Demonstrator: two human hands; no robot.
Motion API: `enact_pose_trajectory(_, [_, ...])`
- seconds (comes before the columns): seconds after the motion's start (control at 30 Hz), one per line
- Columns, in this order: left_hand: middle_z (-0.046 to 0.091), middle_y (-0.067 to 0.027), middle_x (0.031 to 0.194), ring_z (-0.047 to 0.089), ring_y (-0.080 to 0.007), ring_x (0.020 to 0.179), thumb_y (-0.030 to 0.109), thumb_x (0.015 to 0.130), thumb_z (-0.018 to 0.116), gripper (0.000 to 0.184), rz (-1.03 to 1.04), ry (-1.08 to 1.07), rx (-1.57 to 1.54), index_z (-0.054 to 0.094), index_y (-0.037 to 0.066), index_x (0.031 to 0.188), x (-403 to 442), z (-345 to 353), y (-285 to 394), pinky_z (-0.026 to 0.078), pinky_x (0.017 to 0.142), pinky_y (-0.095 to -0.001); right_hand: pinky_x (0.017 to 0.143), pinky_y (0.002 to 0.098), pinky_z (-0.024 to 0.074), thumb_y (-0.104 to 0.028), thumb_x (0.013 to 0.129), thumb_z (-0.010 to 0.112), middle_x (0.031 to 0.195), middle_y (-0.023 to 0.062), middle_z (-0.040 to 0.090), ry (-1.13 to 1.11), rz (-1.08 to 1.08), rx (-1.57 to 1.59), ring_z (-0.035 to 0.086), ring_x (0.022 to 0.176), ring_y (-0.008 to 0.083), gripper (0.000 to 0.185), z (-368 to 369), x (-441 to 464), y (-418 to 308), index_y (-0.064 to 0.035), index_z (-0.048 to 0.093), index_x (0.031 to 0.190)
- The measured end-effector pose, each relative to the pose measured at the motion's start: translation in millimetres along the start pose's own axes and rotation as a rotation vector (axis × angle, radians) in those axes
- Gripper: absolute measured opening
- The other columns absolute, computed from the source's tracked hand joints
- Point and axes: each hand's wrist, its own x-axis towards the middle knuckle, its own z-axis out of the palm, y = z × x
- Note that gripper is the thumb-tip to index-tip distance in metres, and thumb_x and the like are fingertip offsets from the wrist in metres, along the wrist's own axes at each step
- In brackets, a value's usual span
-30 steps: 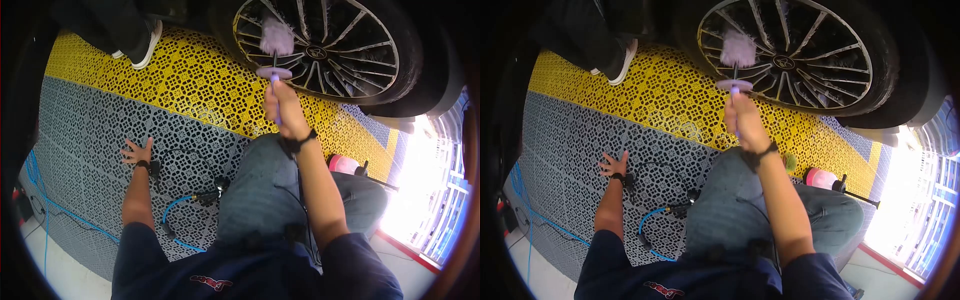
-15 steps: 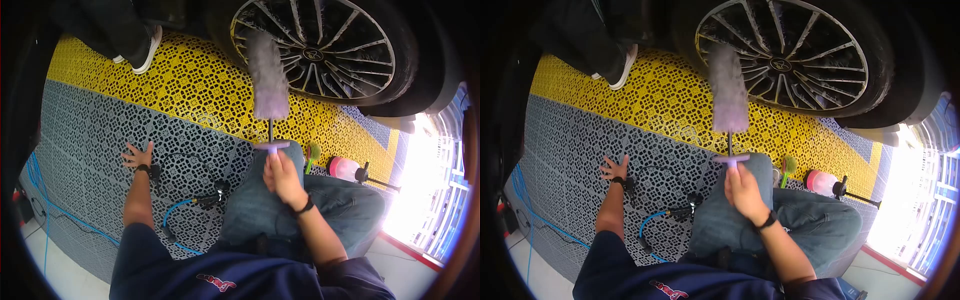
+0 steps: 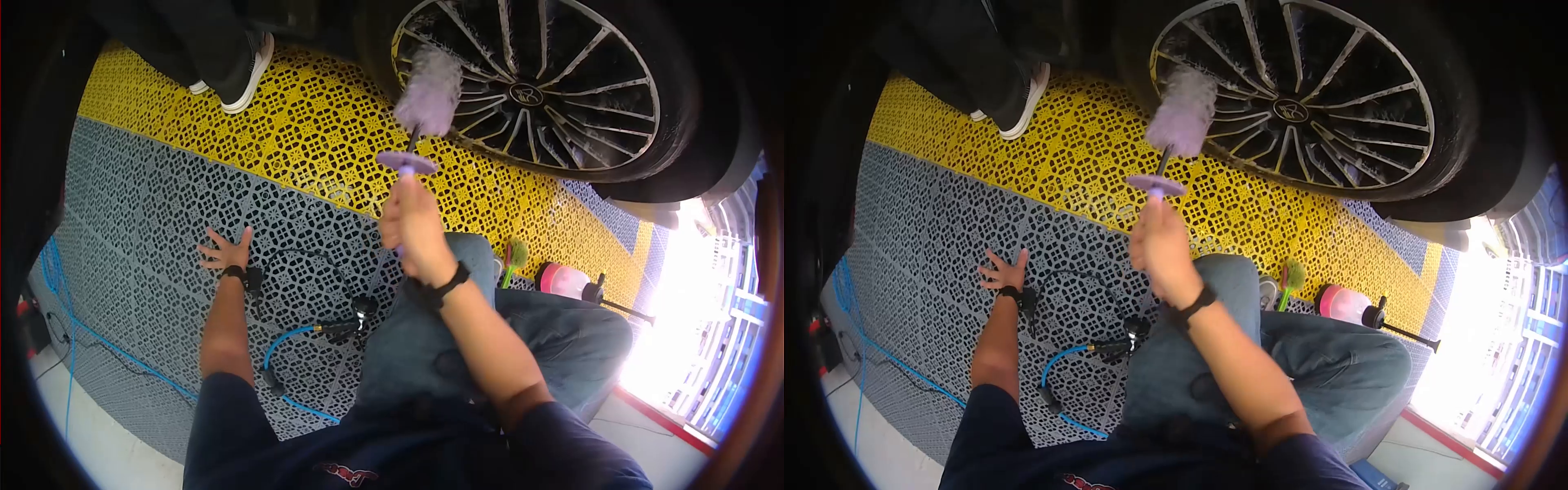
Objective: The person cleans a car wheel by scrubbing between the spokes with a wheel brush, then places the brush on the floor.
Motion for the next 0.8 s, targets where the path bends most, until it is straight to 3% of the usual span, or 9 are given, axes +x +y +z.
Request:
enact_pose_trajectory(0.07, [-0.021,-0.0199,0.161,-0.017,-0.0575,0.142,0.09,0.066,0.056,0.124,0.032,0.0,0.082,-0.009,0.036,0.157,-9,-8,-1,0.025,0.102,-0.0773,0.036,0.0277,0.031,-0.044,0.105,0.041,0.058,-0.0016,0.042,-0.059,-0.101,-0.074,0.04,0.041,0.0118,0.037,-21,50,-44,-0.0127,0.046,0.085])
enact_pose_trajectory(0.17, [-0.021,-0.0211,0.16,-0.017,-0.0586,0.141,0.091,0.066,0.055,0.125,0.034,-0.013,0.093,-0.009,0.035,0.157,-15,-12,0,0.024,0.102,-0.0774,0.035,0.0269,0.025,-0.037,0.106,0.038,0.056,-0.002,0.035,-0.196,-0.084,0.041,0.033,0.04,0.0101,0.035,-21,126,-89,-0.0105,0.044,0.084])
enact_pose_trajectory(0.2, [-0.021,-0.021,0.16,-0.017,-0.0583,0.141,0.09,0.066,0.055,0.124,0.036,-0.013,0.074,-0.009,0.035,0.157,-15,-13,3,0.024,0.102,-0.0775,0.034,0.0261,0.0219,-0.037,0.106,0.038,0.055,-0.0033,0.032,-0.126,-0.039,0.081,0.028,0.039,0.0089,0.034,-11,132,-94,-0.0119,0.042,0.084])
enact_pose_trajectory(0.27, [-0.021,-0.0208,0.16,-0.017,-0.058,0.141,0.09,0.067,0.056,0.124,0.041,0.005,0.072,-0.01,0.034,0.157,-6,-11,2,0.024,0.102,-0.0776,0.034,0.0247,0.0201,-0.039,0.106,0.039,0.055,-0.005,0.029,-0.202,-0.081,0.105,0.025,0.039,0.0074,0.034,-15,116,-80,-0.0132,0.039,0.083])
enact_pose_trajectory(0.37, [-0.028,-0.0156,0.159,-0.027,-0.0539,0.14,0.083,0.069,0.064,0.125,0.005,-0.052,0.023,-0.013,0.036,0.156,-13,-14,5,0.023,0.105,-0.0763,0.034,0.0234,0.0197,-0.04,0.104,0.042,0.055,-0.0052,0.033,-0.199,0.073,0.179,0.029,0.04,0.0061,0.034,-36,56,-67,-0.0149,0.041,0.081])
enact_pose_trajectory(0.47, [-0.027,-0.0156,0.159,-0.028,-0.0544,0.139,0.083,0.069,0.064,0.125,0.011,0.011,0.016,-0.013,0.036,0.156,2,2,-5,0.024,0.106,-0.0749,0.033,0.0224,0.0216,-0.039,0.104,0.043,0.056,-0.0046,0.036,-0.253,0.141,0.139,0.03,0.04,0.0061,0.034,-36,81,-96,-0.0147,0.044,0.081])
enact_pose_trajectory(0.6, [-0.026,-0.0163,0.16,-0.025,-0.0563,0.14,0.086,0.064,0.064,0.129,0.027,0.035,0.009,-0.009,0.035,0.157,5,5,-9,0.025,0.106,-0.0742,0.033,0.0226,0.0232,-0.038,0.105,0.041,0.056,-0.0042,0.037,-0.32,0.147,0.293,0.031,0.04,0.0061,0.035,-25,158,-120,-0.0127,0.045,0.082])
enact_pose_trajectory(0.67, [-0.024,-0.0172,0.161,-0.022,-0.0572,0.14,0.087,0.062,0.065,0.13,0.033,0.043,0.035,-0.007,0.034,0.157,4,3,-9,0.026,0.104,-0.0746,0.033,0.023,0.0207,-0.039,0.104,0.044,0.055,-0.0056,0.033,-0.18,-0.128,0.084,0.027,0.039,0.0055,0.033,-9,118,-84,-0.0133,0.042,0.084])
enact_pose_trajectory(0.8, [-0.022,-0.0203,0.161,-0.015,-0.0593,0.141,0.09,0.066,0.056,0.127,0.041,0.045,0.096,-0.011,0.032,0.157,-9,-2,-3,0.021,0.106,-0.075,0.031,0.0242,0.0204,-0.038,0.104,0.044,0.056,-0.0038,0.036,-0.289,0.05,0.179,0.028,0.036,0.0066,0.033,-44,79,-88,-0.0129,0.042,0.083])
